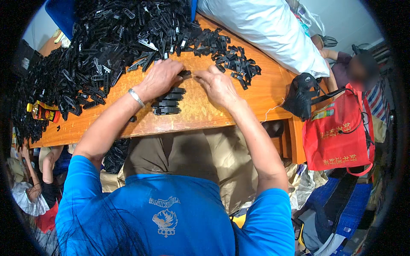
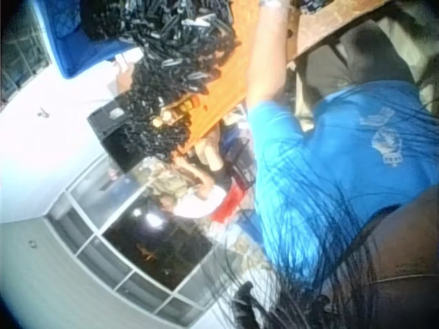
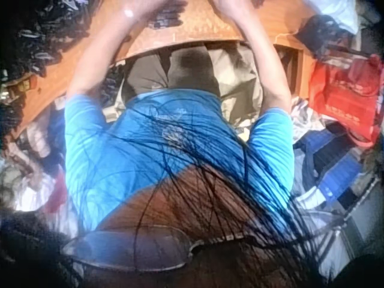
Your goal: The person assembles small black plastic components by fitting two pieces together by hand and stacking the completed parts on the table.
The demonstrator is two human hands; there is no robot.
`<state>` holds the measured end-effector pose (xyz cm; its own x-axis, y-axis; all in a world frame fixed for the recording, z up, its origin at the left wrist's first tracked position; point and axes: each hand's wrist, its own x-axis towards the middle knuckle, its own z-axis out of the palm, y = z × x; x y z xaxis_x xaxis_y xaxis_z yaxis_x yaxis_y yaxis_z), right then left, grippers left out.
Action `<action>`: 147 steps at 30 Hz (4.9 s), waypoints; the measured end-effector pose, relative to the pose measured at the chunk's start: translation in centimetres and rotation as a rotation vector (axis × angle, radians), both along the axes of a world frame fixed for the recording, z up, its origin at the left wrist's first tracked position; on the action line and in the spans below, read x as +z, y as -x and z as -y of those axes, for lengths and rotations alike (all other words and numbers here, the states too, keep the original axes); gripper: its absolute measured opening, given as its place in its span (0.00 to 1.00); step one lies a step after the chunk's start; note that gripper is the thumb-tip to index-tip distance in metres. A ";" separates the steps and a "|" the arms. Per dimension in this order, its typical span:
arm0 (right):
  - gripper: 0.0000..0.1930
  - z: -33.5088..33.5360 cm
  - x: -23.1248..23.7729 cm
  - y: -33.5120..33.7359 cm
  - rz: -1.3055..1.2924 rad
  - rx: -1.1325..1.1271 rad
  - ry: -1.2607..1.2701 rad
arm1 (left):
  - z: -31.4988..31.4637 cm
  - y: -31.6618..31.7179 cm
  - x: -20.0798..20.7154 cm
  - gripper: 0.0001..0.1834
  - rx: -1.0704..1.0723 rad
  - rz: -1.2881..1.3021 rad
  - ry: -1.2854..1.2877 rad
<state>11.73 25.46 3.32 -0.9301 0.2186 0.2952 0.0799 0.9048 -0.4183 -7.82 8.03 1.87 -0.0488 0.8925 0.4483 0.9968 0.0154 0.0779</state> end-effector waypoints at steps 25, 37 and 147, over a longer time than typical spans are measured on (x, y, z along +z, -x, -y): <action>0.11 1.2 -2.6 4.7 -0.150 0.019 -0.019 | 2.8 1.0 -1.8 0.09 0.141 0.397 -0.026; 0.07 0.7 -0.9 7.2 0.036 0.247 -0.268 | 1.6 1.1 -2.1 0.10 0.075 0.416 -0.045; 0.07 8.8 -1.4 2.3 0.028 0.093 -0.096 | 14.0 -4.8 -1.4 0.05 0.263 0.273 -0.125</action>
<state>9.40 16.68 1.87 -0.9531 0.1032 0.2845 0.0045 0.9448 -0.3277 -3.02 -5.99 0.47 -0.4008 0.7729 0.4919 0.9025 0.2407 0.3572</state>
